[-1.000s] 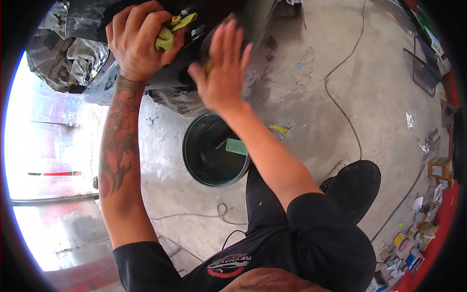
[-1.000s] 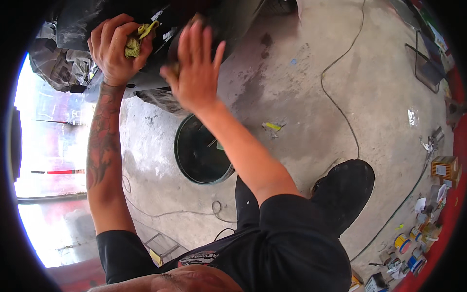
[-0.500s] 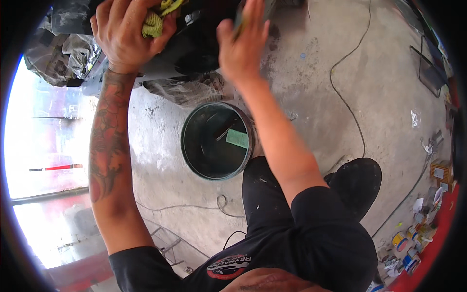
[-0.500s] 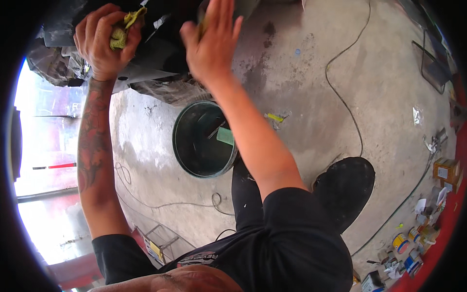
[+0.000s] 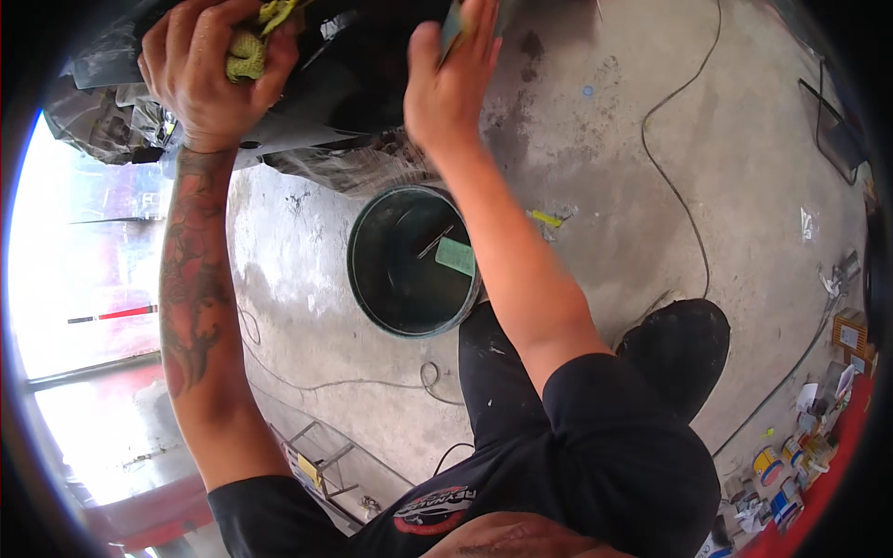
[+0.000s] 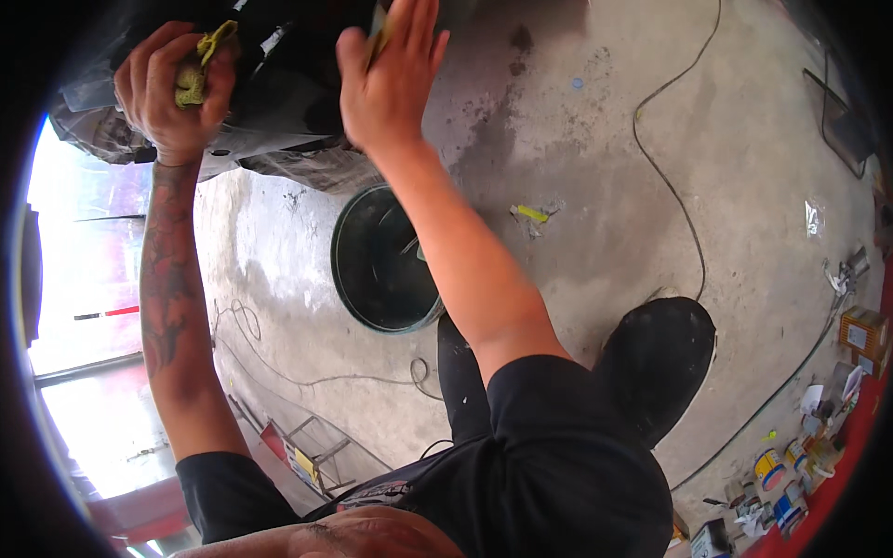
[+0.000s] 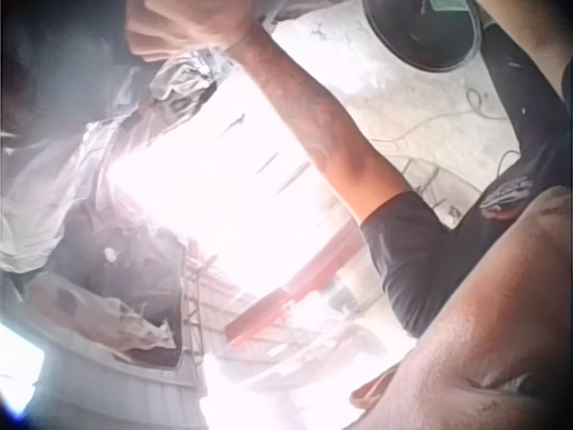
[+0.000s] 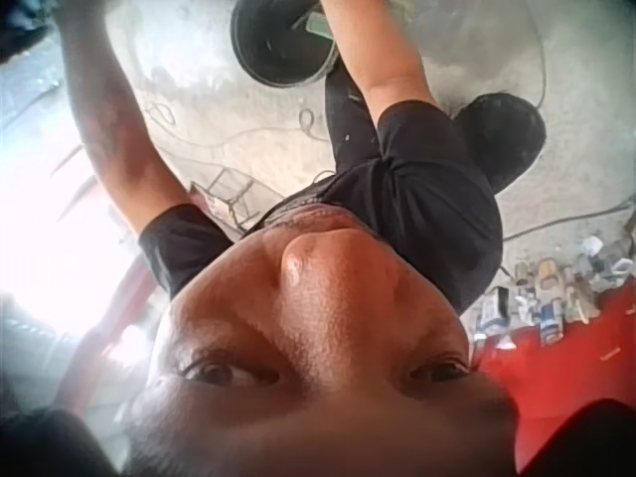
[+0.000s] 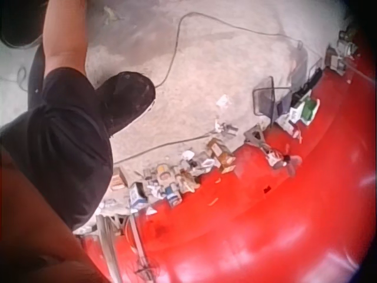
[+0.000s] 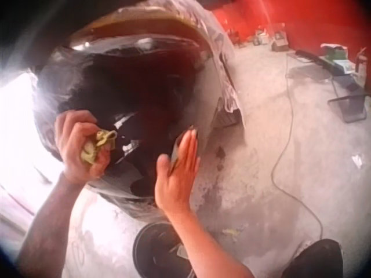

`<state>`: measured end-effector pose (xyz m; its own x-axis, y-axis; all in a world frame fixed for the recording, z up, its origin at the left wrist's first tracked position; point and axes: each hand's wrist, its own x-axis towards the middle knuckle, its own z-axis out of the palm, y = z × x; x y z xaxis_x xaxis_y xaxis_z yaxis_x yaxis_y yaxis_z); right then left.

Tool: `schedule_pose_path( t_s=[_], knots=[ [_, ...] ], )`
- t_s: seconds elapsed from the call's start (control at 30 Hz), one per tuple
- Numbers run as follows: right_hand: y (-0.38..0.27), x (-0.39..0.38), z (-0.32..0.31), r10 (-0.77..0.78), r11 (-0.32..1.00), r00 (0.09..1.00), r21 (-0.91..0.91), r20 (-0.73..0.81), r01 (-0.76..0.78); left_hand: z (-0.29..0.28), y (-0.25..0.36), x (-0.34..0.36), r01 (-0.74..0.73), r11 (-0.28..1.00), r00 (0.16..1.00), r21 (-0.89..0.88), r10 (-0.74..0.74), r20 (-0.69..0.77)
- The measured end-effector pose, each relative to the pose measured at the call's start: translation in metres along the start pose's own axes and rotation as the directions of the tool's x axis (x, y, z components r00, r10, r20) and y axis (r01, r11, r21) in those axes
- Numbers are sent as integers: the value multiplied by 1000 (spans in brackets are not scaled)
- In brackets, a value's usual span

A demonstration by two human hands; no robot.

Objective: The person dips a sanding block and a cloth into a bucket of water and then sands a black car panel, repeatedly applying water and wiping the surface with the cloth to refine the finish.

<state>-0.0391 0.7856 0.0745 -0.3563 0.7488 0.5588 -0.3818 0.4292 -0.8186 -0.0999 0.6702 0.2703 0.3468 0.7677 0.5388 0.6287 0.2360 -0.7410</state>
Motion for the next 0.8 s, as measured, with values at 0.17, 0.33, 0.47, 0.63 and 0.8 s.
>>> schedule_pose_path(
  t_s=[0.17,0.33,0.47,0.63,0.8],
  knots=[
    [-1,-57,-1,34,993,996,113,83,-43,8,5,2,25,1000,1000,-6,-25,9],
    [27,-42,-1,6,999,998,35,69,-9,8,0,-5,10,1000,1000,-22,-9,27],
    [49,11,-22,33,994,999,102,37,-37,3,1,1,-32,999,997,16,31,65],
    [43,16,-33,11,986,998,168,55,-20,0,-7,3,-51,999,992,-3,51,117],
    [26,17,-22,95,980,995,176,-22,-90,-4,5,12,1,997,977,83,-19,211]
  ],
)
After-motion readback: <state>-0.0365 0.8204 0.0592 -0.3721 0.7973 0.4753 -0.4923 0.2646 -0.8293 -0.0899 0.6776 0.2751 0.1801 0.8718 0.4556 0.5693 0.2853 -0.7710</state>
